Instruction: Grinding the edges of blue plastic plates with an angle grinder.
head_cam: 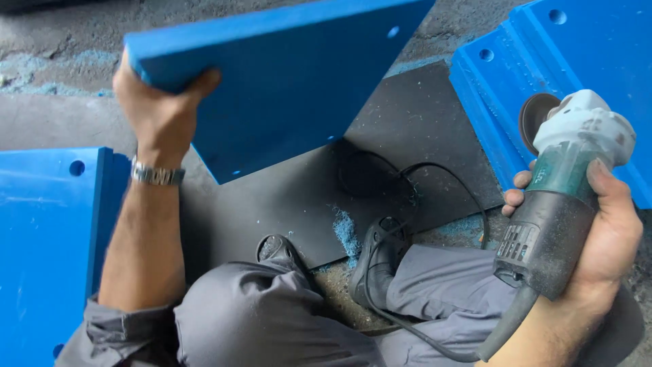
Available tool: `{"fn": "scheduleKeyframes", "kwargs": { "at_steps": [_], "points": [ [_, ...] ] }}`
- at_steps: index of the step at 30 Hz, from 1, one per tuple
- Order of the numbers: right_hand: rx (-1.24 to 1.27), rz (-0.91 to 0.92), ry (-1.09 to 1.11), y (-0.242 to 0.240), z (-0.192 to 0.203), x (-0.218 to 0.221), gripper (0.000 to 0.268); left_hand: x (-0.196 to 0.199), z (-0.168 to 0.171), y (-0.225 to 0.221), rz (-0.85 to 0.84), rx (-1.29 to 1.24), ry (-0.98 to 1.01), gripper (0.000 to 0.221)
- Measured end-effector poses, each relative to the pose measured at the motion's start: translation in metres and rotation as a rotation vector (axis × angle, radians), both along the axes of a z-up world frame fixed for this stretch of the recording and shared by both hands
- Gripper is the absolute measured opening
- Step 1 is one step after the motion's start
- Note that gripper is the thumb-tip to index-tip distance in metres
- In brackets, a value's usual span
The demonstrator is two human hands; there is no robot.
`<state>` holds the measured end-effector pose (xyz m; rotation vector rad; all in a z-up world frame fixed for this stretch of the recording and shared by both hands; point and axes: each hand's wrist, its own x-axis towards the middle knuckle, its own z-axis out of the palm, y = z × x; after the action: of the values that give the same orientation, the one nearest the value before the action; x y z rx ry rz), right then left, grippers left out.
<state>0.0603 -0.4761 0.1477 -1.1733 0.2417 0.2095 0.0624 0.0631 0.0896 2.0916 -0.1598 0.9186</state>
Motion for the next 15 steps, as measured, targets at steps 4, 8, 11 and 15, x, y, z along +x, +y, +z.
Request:
{"fn": "scheduleKeyframes", "kwargs": {
  "at_steps": [4, 8, 11, 15],
  "points": [
    [-0.022, 0.009, 0.011, 0.010, -0.002, 0.006, 0.062, 0.055, 0.073, -0.079, 0.088, 0.401, -0.095, 0.049],
    [-0.023, 0.004, 0.035, 0.020, -0.003, 0.001, 0.062, 0.110, 0.048, -0.155, 0.227, 0.618, 0.053, 0.049],
    [-0.002, 0.006, 0.063, 0.022, -0.002, 0.005, 0.062, 0.133, 0.012, -0.186, 0.148, 0.635, 0.221, 0.050],
    [0.000, -0.002, 0.111, 0.026, -0.006, 0.008, 0.062, 0.140, -0.010, -0.226, -0.088, 0.672, 0.459, 0.041]
  ]
}}
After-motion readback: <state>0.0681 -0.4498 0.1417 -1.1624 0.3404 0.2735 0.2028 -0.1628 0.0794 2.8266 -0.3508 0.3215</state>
